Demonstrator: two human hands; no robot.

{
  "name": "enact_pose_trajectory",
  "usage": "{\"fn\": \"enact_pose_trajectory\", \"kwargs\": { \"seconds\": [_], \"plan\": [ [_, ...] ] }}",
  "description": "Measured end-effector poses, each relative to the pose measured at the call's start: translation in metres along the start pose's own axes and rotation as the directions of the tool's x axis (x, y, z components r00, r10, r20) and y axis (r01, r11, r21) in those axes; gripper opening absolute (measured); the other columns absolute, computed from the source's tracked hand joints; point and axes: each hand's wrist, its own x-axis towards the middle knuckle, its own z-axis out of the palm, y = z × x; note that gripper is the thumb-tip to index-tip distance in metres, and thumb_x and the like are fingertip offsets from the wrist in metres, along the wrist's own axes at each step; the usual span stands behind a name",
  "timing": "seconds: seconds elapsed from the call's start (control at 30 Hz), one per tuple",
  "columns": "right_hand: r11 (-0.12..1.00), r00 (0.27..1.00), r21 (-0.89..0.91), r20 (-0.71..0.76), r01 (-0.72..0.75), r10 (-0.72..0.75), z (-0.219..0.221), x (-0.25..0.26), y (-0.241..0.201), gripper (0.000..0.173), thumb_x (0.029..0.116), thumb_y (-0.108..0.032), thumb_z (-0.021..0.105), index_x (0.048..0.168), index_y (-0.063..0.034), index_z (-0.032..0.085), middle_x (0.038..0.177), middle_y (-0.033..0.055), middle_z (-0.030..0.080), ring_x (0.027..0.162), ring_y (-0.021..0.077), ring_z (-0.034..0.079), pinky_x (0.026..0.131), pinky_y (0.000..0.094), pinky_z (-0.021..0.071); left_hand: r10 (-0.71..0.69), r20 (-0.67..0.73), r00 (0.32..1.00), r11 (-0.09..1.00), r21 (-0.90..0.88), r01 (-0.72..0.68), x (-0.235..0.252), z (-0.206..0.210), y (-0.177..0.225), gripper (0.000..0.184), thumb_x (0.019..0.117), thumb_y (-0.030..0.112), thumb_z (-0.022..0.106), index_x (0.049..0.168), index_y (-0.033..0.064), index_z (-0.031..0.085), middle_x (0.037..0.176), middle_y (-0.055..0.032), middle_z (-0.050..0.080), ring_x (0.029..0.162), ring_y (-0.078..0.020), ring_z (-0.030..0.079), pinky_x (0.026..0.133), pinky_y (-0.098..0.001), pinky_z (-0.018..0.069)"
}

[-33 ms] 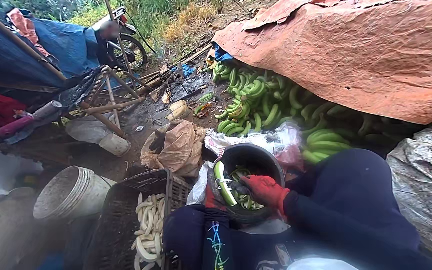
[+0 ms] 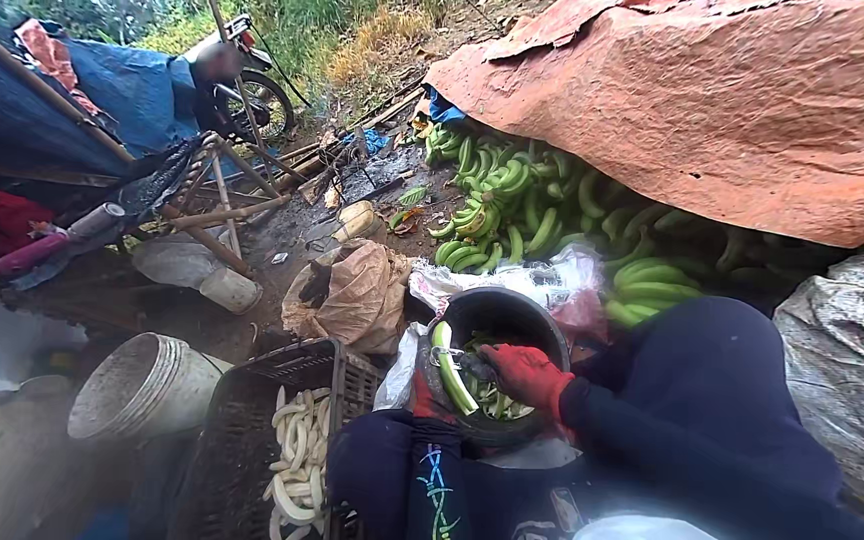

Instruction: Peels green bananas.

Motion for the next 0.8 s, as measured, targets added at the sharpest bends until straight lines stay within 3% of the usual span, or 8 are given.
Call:
{"fn": "enact_pose_trajectory", "kwargs": {
  "seconds": [0.1,0.2,0.3,0.4,0.53,0.63,0.73,0.8],
  "plan": [
    [0.981,0.985,0.117,-0.053,-0.155,0.162,-0.011,0.020,-0.005,0.044,0.1064,-0.021,0.050,0.146,-0.0034,0.048,0.136,0.0263,0.060,0.126,0.0435,0.060,0.100,0.0617,0.0488,0.025,-0.076,0.997,0.985,0.171,-0.012,0.006,0.008,0.000,0.040,0.1130,0.016,0.020,0.134,0.0008,0.051,0.114,-0.0091,0.063,0.100,-0.0094,0.061,0.092,-0.0270,0.0506],
    [0.938,0.972,0.288,-0.079,-0.192,0.223,-0.017,0.038,0.008,0.041,0.1095,-0.021,0.044,0.144,-0.0007,0.049,0.138,0.0257,0.060,0.131,0.0400,0.058,0.108,0.0576,0.0448,0.251,0.174,0.952,0.922,0.257,-0.290,0.054,-0.046,-0.052,0.051,0.1132,0.025,0.021,0.152,-0.0033,0.036,0.149,-0.0210,0.048,0.132,-0.0187,0.051,0.112,-0.0341,0.0420],
    [0.897,0.981,0.422,-0.076,-0.131,0.179,-0.014,0.048,0.035,0.038,0.1097,-0.016,0.047,0.139,0.0060,0.054,0.134,0.0294,0.061,0.126,0.0413,0.059,0.109,0.0569,0.0432,0.251,0.126,0.960,0.959,0.099,-0.264,0.062,-0.053,-0.053,0.046,0.1124,0.033,0.023,0.140,0.0067,0.049,0.125,-0.0109,0.062,0.109,-0.0124,0.061,0.092,-0.0315,0.0537],
    [0.928,0.957,0.294,-0.107,-0.228,0.269,-0.017,0.039,0.046,0.042,0.1080,-0.025,0.050,0.142,-0.0008,0.053,0.139,0.0261,0.060,0.133,0.0403,0.057,0.111,0.0596,0.0424,0.253,0.158,0.955,0.965,0.032,-0.261,0.065,-0.056,-0.054,0.048,0.1124,0.034,0.028,0.145,0.0036,0.045,0.128,-0.0131,0.060,0.113,-0.0139,0.061,0.097,-0.0341,0.0527],
    [0.987,0.991,0.158,-0.131,0.023,-0.002,-0.016,0.021,0.045,0.035,0.1076,-0.019,0.048,0.137,-0.0031,0.058,0.129,0.0257,0.064,0.123,0.0425,0.062,0.102,0.0622,0.0460,0.024,-0.107,0.994,0.995,0.101,-0.013,0.040,-0.018,-0.016,0.040,0.1132,0.024,0.023,0.117,0.0037,0.056,0.086,-0.0044,0.061,0.070,-0.0074,0.060,0.063,-0.0243,0.0538],
    [0.950,0.951,0.074,-0.084,0.304,-0.298,-0.001,0.009,0.044,0.033,0.1047,-0.018,0.055,0.133,-0.0035,0.062,0.127,0.0241,0.066,0.118,0.0416,0.064,0.099,0.0614,0.0481,0.148,0.158,0.976,0.982,-0.141,-0.126,0.072,-0.065,-0.055,0.044,0.1128,0.026,0.021,0.132,-0.0027,0.047,0.101,-0.0103,0.061,0.085,-0.0111,0.060,0.076,-0.0275,0.0532],
    [0.923,0.920,-0.018,-0.076,0.385,-0.386,0.011,-0.002,0.038,0.036,0.1001,-0.015,0.060,0.134,-0.0027,0.063,0.126,0.0267,0.065,0.116,0.0455,0.064,0.094,0.0620,0.0498,-0.051,-0.049,0.998,0.968,-0.249,0.037,0.062,-0.045,-0.042,0.049,0.1112,0.042,0.021,0.105,0.0089,0.058,0.075,-0.0036,0.063,0.063,-0.0105,0.062,0.056,-0.0283,0.0544],
    [0.951,0.951,-0.057,-0.042,0.303,-0.306,0.012,-0.006,0.030,0.038,0.1004,-0.014,0.059,0.136,-0.0034,0.060,0.128,0.0272,0.064,0.116,0.0465,0.064,0.092,0.0624,0.0503,-0.065,-0.039,0.997,0.969,-0.243,0.054,0.055,-0.041,-0.037,0.048,0.1117,0.040,0.022,0.107,0.0082,0.057,0.076,-0.0043,0.061,0.063,-0.0109,0.062,0.056,-0.0286,0.0538]
  ]
}}
